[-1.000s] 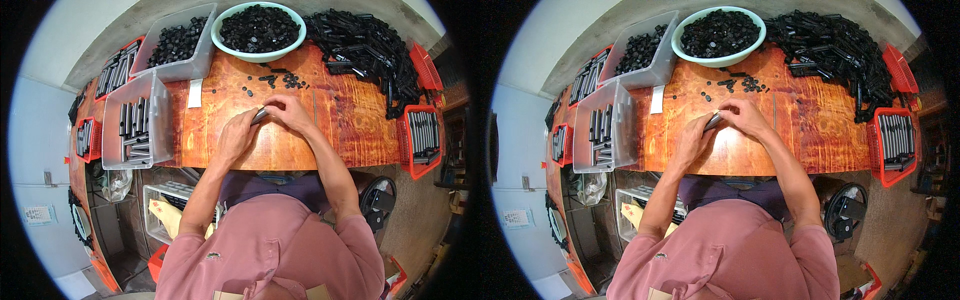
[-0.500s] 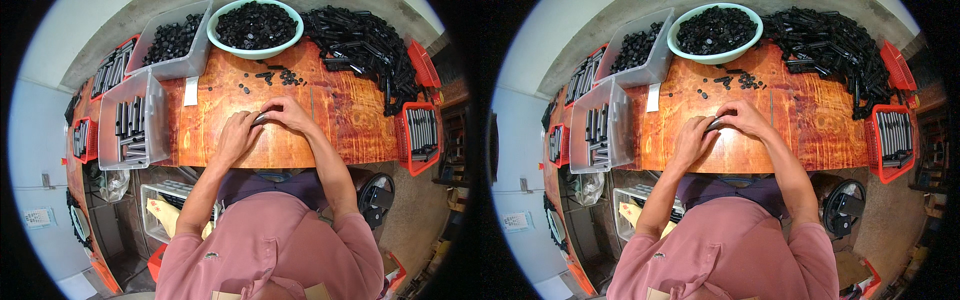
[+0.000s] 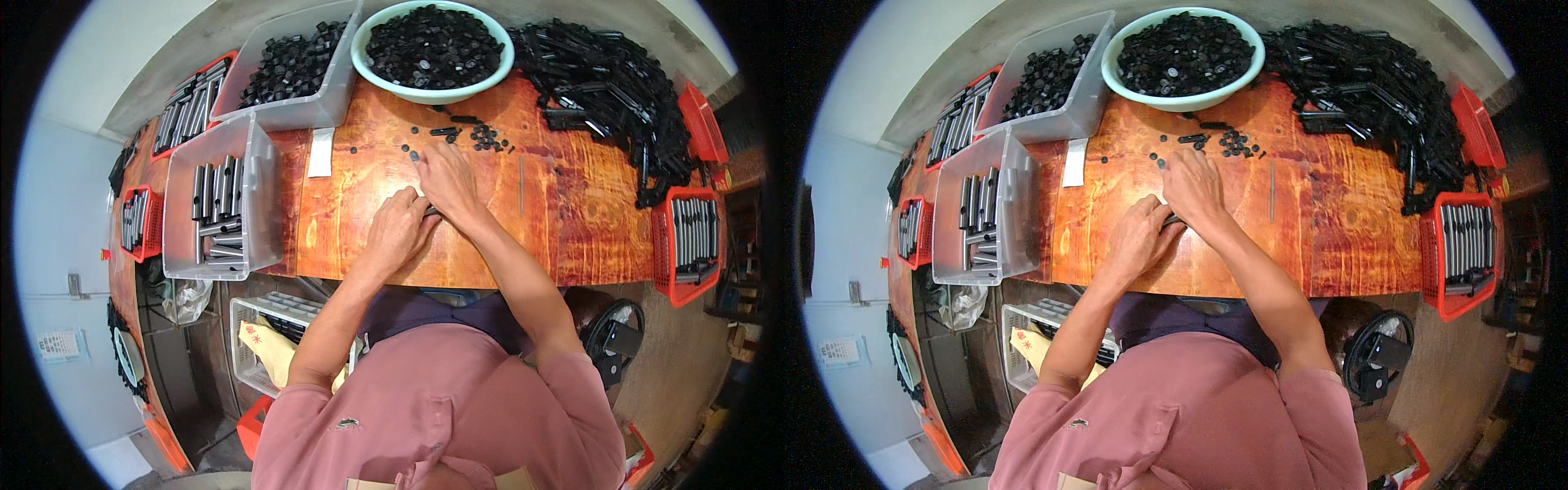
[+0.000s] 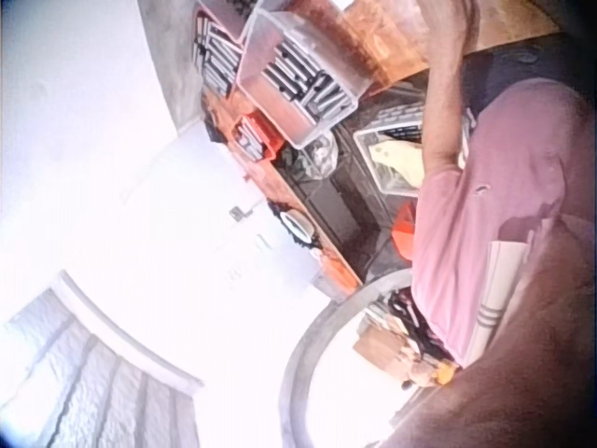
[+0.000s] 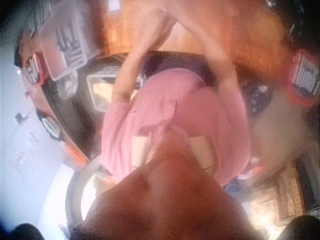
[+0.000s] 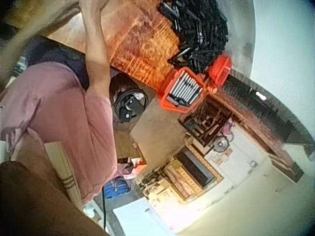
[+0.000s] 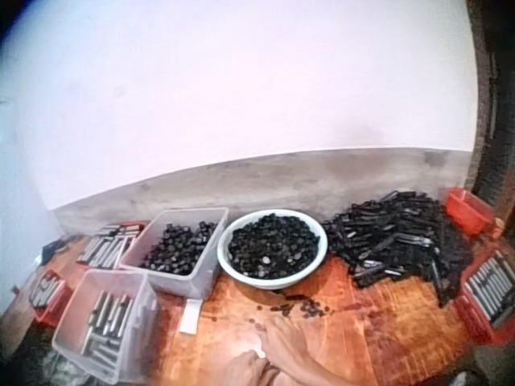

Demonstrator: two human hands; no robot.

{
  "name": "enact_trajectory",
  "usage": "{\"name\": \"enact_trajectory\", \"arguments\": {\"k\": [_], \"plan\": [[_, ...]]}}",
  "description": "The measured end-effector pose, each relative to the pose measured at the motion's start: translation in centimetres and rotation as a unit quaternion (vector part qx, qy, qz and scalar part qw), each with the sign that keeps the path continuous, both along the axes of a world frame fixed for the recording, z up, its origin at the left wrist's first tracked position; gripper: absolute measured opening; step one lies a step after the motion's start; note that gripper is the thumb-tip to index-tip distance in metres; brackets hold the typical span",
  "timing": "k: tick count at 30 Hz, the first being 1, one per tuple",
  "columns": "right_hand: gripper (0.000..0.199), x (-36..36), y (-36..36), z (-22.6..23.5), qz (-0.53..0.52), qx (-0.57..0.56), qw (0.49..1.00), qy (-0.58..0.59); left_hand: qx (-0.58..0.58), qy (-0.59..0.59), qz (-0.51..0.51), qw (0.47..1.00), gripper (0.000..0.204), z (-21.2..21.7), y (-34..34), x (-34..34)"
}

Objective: The person assembles small black plastic components into a cylindrical metal tube. They pick up the parts from the table, insert them into the tube, and place the completed assemblies into a red basket.

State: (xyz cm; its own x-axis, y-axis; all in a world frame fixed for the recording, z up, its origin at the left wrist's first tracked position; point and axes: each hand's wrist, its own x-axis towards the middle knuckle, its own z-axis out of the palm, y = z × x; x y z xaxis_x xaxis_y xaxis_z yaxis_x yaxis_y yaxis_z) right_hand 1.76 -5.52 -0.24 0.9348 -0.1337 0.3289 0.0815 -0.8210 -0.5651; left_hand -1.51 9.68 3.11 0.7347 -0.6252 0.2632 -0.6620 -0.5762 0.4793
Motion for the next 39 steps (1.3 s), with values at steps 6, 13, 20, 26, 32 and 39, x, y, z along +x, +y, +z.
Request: {"name": "enact_trajectory", "arguments": {"k": [6, 13, 20, 26, 32, 39], "plan": [[0.018, -0.4, 0.0, 0.2, -0.018, -0.010, 0.999, 0.026, -0.038, 0.000, 0.006, 0.999, 0.024, -0.3, 0.1, -0.2], [0.012, -0.5, 0.3, 0.0, -0.019, 0.000, 1.000, 0.008, -0.038, 0.033, 0.002, 0.999, 0.021, -1.0, 0.2, -0.2], [0.007, -0.7, 0.3, 0.0, -0.039, -0.012, 0.999, 0.016, -0.020, 0.000, -0.011, 1.000, 0.023, -1.8, 0.1, -0.4], [0.017, -0.2, -0.2, 0.7, -0.037, 0.071, 0.997, -0.006, -0.010, -0.017, 0.006, 1.000, 0.033, -1.2, 0.0, 0.2], [0.020, -4.7, -2.4, 3.8, -0.051, 0.349, 0.934, -0.053, -0.521, 0.557, 0.108, 0.638, 0.035, 0.5, 1.0, -0.6], [0.016, -12.9, -1.8, 2.3, -0.001, 0.405, 0.914, 0.029, -0.579, 0.631, 0.041, 0.514, 0.048, -0.4, -0.2, -3.1]]}}
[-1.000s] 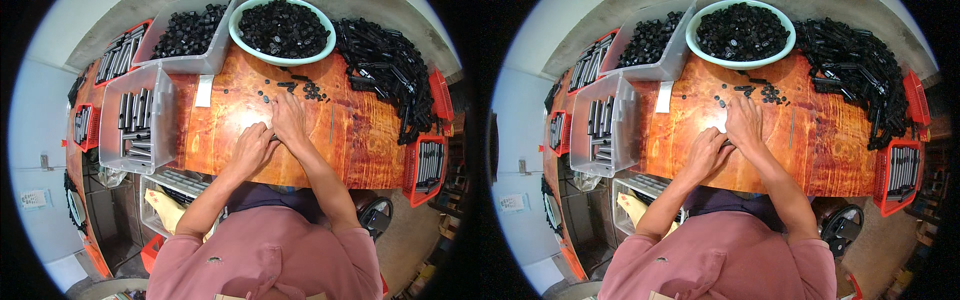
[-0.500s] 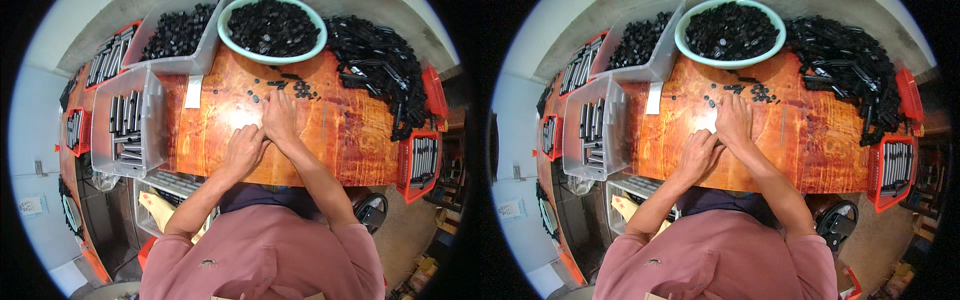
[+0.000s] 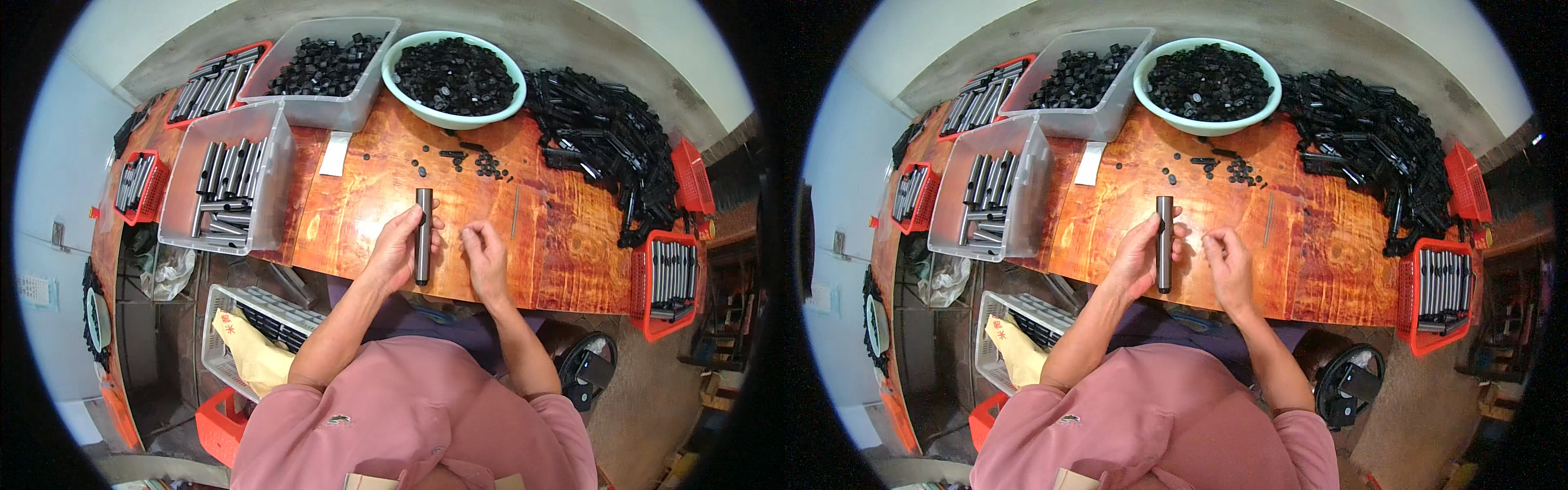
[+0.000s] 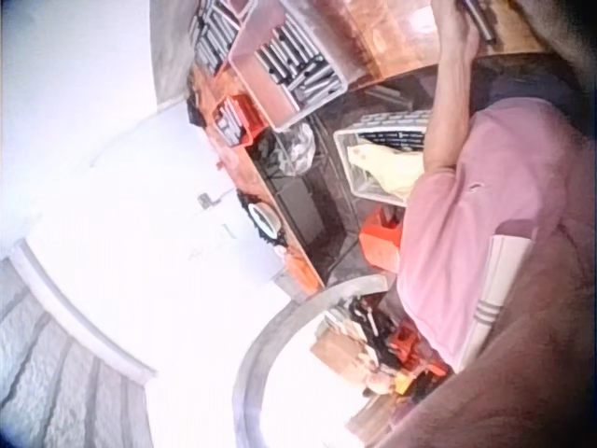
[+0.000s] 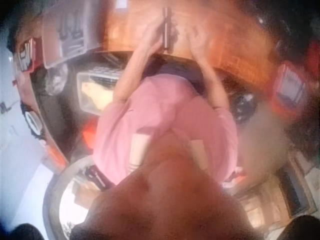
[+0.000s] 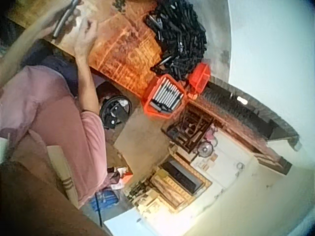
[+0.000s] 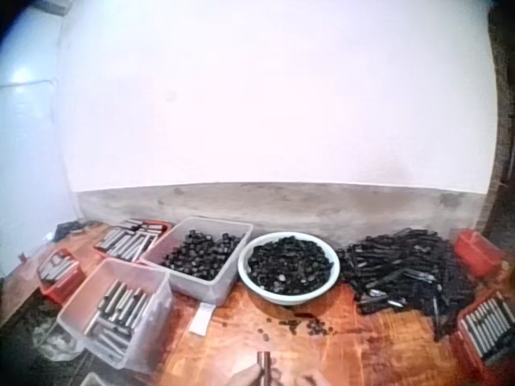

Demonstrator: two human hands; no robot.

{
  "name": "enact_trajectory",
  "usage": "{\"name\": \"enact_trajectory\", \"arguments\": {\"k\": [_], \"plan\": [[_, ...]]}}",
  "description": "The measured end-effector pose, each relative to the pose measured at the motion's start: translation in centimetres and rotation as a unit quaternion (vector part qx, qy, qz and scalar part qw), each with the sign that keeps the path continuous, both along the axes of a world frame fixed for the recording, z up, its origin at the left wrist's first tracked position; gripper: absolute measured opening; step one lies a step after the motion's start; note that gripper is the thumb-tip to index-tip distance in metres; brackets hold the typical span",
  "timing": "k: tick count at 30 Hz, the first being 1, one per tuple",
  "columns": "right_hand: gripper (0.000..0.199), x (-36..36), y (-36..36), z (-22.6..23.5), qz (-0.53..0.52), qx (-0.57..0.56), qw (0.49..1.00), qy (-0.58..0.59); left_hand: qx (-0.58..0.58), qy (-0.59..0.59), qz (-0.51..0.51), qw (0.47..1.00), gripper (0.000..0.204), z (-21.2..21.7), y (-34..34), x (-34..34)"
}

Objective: The person assembles small black plastic components into a cylindrical metal tube. They pick up the parts from the table, insert them into the tube, and place the completed assemblies into a red basket.

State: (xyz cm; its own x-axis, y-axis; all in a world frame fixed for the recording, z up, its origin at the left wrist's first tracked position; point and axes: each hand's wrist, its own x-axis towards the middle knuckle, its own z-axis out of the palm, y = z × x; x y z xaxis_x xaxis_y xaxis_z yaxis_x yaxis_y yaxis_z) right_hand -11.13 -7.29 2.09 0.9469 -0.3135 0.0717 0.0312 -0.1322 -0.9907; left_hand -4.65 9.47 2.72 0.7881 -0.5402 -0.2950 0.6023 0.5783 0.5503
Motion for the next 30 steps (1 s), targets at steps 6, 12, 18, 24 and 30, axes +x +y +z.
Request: {"name": "enact_trajectory", "arguments": {"k": [6, 12, 18, 24, 30], "plan": [[0.012, -2.8, 0.7, 0.4, 0.059, 0.001, 0.998, 0.027, 0.072, -0.114, 0.002, 0.991, 0.043, 1.1, -1.5, -1.2], [0.034, -4.0, 1.3, 0.2, 0.048, 0.061, 0.996, -0.042, 0.128, -0.251, 0.033, 0.959, 0.046, 2.5, -2.4, -3.3], [0.042, -4.6, 0.8, 0.8, 0.040, -0.072, 0.995, -0.056, 0.021, -0.284, -0.031, 0.958, 0.053, 2.4, -1.9, -3.8], [0.040, -4.5, 0.5, 0.1, 0.025, -0.088, 0.994, -0.064, 0.008, -0.300, -0.047, 0.953, 0.048, 2.6, -1.5, -3.8], [0.035, -4.6, 0.3, 0.8, 0.004, -0.103, 0.992, -0.078, 0.213, -0.389, -0.012, 0.896, 0.037, 3.1, -1.8, -3.4]]}}
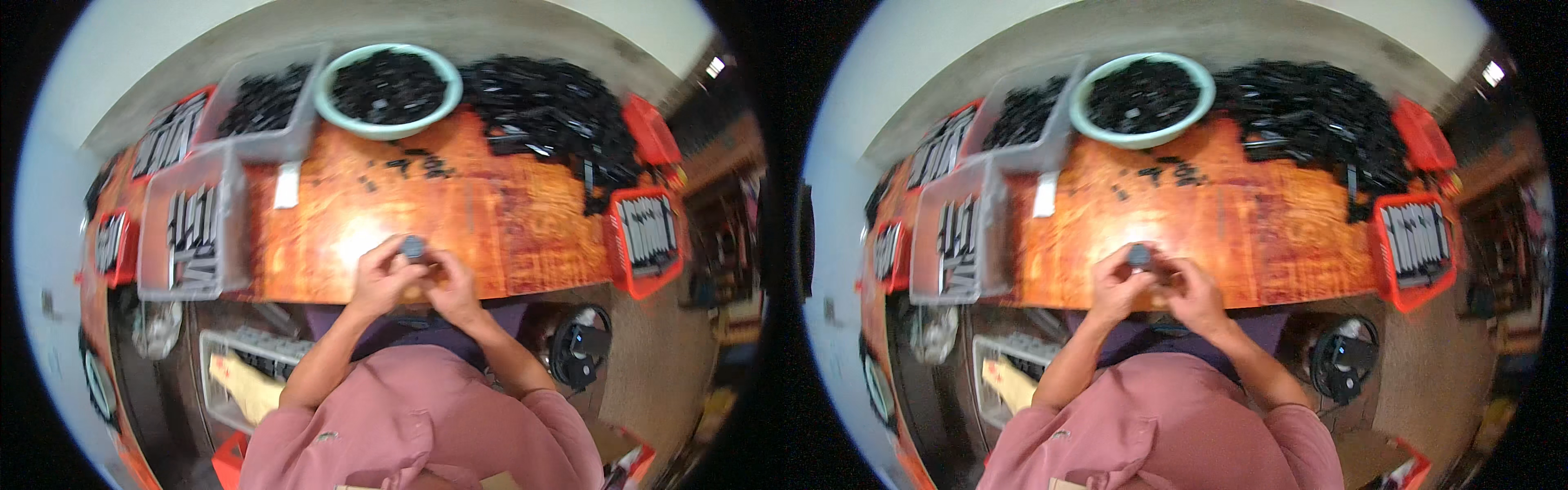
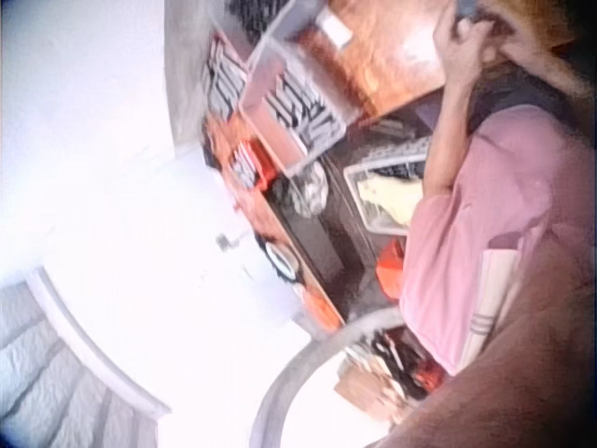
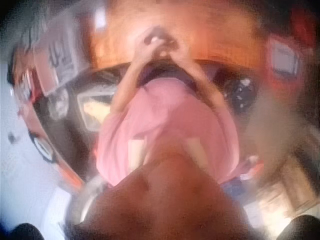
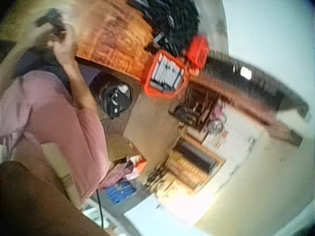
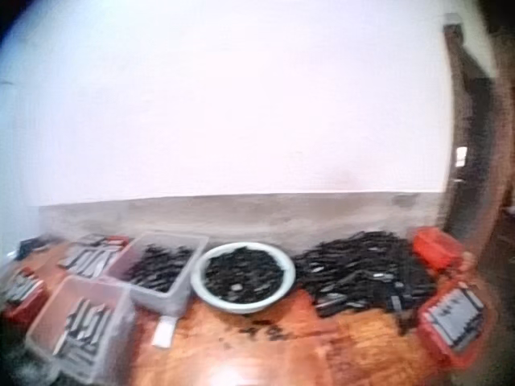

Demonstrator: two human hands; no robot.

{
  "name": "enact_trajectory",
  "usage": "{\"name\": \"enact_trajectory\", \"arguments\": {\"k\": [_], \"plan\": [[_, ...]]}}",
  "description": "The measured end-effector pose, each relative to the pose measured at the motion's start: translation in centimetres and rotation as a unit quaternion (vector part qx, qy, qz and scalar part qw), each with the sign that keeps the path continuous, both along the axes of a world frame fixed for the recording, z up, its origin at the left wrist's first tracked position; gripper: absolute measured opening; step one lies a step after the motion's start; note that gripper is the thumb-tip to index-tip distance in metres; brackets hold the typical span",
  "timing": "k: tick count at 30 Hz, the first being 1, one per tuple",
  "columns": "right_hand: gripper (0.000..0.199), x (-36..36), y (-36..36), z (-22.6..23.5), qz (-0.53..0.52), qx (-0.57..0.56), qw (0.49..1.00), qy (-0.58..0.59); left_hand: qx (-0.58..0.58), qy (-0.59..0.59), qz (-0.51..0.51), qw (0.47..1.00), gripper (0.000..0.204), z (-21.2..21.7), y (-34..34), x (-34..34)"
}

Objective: The person assembles small black plastic components into a cylindrical metal tube. They pick up the parts from the table, insert them into the tube, and place the completed assemblies into a red basket.

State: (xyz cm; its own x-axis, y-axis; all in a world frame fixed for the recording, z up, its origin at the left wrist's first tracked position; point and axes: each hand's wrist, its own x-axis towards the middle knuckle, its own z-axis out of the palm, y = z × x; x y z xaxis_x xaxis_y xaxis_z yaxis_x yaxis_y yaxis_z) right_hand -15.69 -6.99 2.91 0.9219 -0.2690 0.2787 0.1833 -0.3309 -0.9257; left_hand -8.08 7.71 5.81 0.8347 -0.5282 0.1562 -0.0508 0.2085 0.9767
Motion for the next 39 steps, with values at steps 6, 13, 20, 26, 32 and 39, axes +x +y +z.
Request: {"name": "enact_trajectory", "arguments": {"k": [6, 13, 20, 26, 32, 39], "plan": [[0.036, -1.0, -0.5, 2.5, 0.055, -0.038, 0.995, 0.068, -0.004, 0.045, 0.107, 0.993, 0.028, -1.5, -0.8, 0.7], [0.035, -1.9, -5.2, 4.3, -0.047, -0.026, 0.998, 0.030, -0.043, 0.029, -0.022, 0.998, 0.062, -1.5, -4.0, 1.3], [0.029, -6.2, -23.6, 12.4, -0.356, -0.249, 0.901, 0.015, 0.149, -0.093, -0.015, 0.984, 0.024, -2.9, -3.0, 0.1], [0.028, -14.6, -41.4, 10.6, -0.525, -0.461, 0.683, 0.213, 0.199, -0.197, -0.010, 0.960, 0.018, -4.5, -3.4, -1.2], [0.025, -17.9, -49.2, 6.1, -0.531, -0.496, 0.621, 0.295, 0.205, -0.194, 0.009, 0.959, 0.014, -4.8, -3.8, -1.2], [0.017, -16.4, -50.0, 4.2, -0.567, -0.469, 0.601, 0.311, 0.213, -0.247, -0.008, 0.945, 0.013, -5.8, -3.6, -1.3]]}}
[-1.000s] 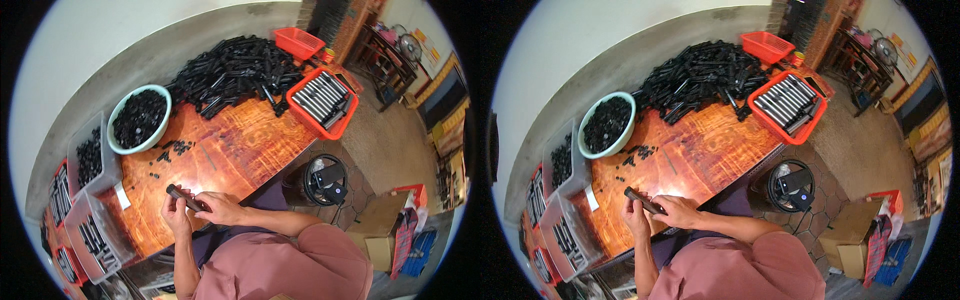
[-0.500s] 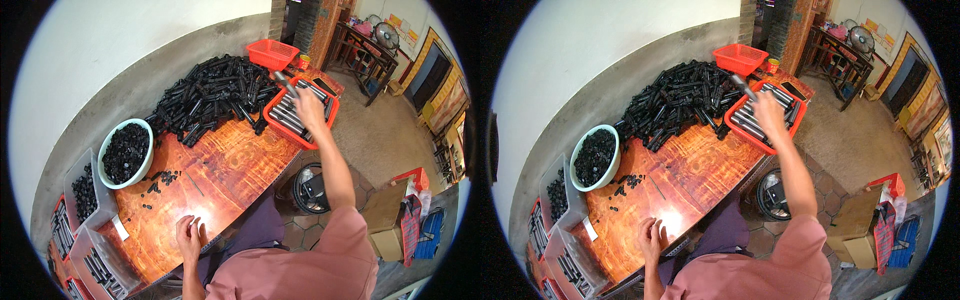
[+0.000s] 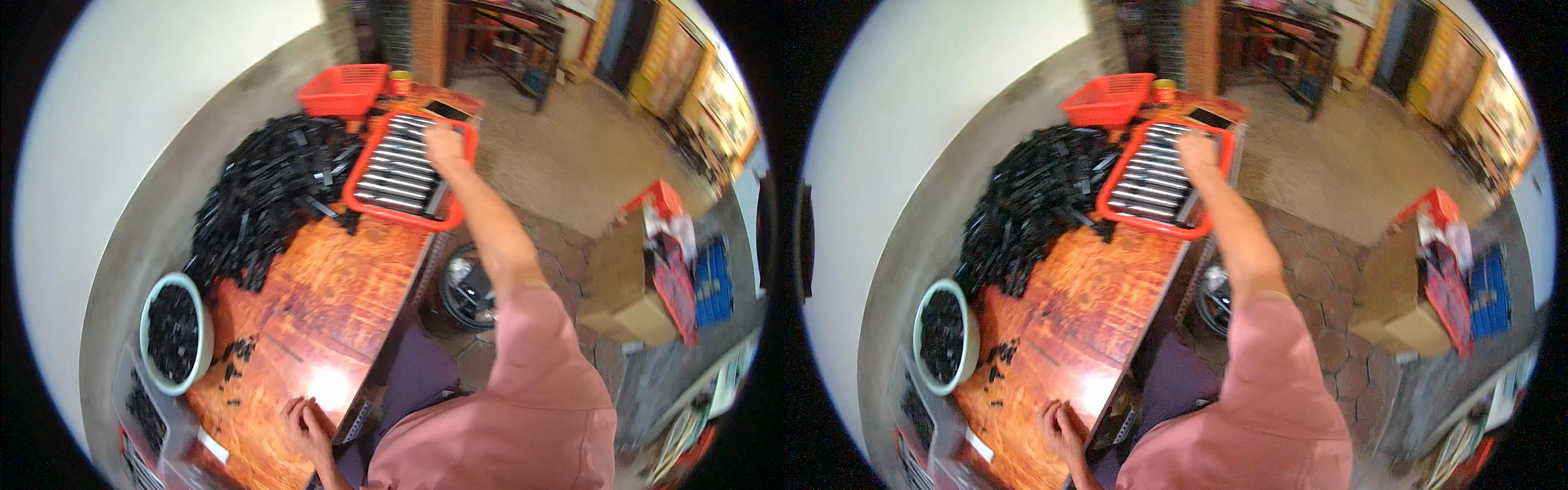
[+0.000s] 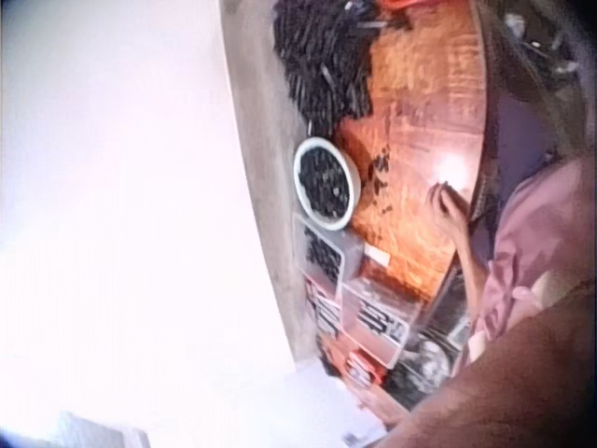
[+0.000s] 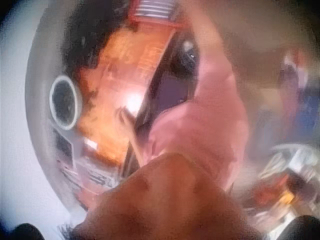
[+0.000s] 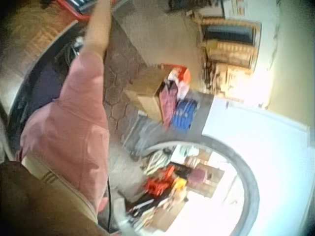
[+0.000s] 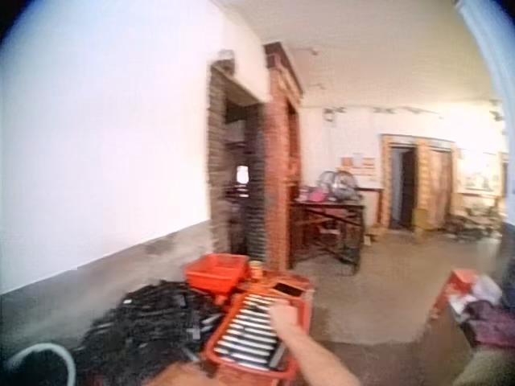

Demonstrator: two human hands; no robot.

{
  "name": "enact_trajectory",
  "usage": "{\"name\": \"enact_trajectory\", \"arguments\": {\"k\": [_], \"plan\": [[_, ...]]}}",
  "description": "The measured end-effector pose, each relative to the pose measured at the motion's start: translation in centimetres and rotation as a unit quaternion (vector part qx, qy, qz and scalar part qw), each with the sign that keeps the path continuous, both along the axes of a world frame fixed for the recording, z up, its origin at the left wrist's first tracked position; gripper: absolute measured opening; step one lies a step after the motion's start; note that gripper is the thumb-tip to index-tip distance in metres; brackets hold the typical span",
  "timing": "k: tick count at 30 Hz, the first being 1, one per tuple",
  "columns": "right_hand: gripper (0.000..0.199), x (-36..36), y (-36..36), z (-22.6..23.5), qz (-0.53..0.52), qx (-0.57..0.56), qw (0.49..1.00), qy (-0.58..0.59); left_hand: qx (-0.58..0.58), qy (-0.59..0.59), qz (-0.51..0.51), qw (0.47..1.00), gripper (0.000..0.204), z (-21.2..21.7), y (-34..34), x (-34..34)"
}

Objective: The person assembles small black plastic components into a cylindrical metal tube. They pick up the parts from the table, insert them into the tube, and place the completed assemblies into a red basket.

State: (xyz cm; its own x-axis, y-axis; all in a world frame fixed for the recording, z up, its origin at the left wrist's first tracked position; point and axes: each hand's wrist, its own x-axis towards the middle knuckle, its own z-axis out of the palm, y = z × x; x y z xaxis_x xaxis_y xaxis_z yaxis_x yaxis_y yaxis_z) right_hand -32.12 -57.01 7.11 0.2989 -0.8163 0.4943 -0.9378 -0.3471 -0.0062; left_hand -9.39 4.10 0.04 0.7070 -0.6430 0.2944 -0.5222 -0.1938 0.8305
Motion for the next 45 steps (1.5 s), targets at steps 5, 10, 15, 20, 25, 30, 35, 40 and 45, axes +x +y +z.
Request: {"name": "enact_trajectory", "arguments": {"k": [5, 10, 15, 20, 25, 30, 35, 40, 45], "plan": [[0.015, 0.2, -1.6, -1.7, -0.036, -0.063, 0.997, -0.026, 0.006, -0.008, -0.029, 1.000, 0.015, -3.3, 0.8, 1.4], [0.028, -1.2, 2.3, 1.5, 0.001, -0.100, 0.992, -0.077, 0.035, -0.008, -0.040, 0.999, 0.018, -3.1, 0.8, 2.0], [0.033, -9.9, 9.5, 8.7, 0.012, 0.072, 0.995, -0.062, 0.099, -0.090, -0.024, 0.991, 0.017, -1.0, 1.4, 1.0], [0.038, -21.7, 13.4, 3.1, 0.069, 0.278, 0.945, -0.157, 0.071, -0.052, -0.033, 0.996, 0.023, 0.0, -0.4, -1.4], [0.068, -23.3, 21.5, -8.1, 0.081, 0.325, 0.927, -0.166, 0.101, -0.101, -0.113, 0.983, 0.029, -0.9, -1.8, -2.1], [0.080, -18.2, 27.9, -10.5, 0.162, 0.204, 0.965, -0.034, 0.076, 0.022, -0.142, 0.987, 0.043, -1.7, -3.0, -2.0], [0.092, -14.3, 32.6, -7.4, 0.229, 0.218, 0.947, 0.061, 0.170, -0.186, -0.091, 0.963, 0.045, -0.7, -3.4, -1.9], [0.099, -12.2, 33.9, -8.8, 0.285, 0.207, 0.919, 0.175, 0.103, -0.078, -0.072, 0.989, 0.047, -1.5, -3.4, -1.5], [0.096, -10.0, 33.7, -11.2, 0.304, 0.164, 0.908, 0.238, 0.117, -0.139, -0.057, 0.982, 0.044, -0.7, -3.4, -1.2]]}}
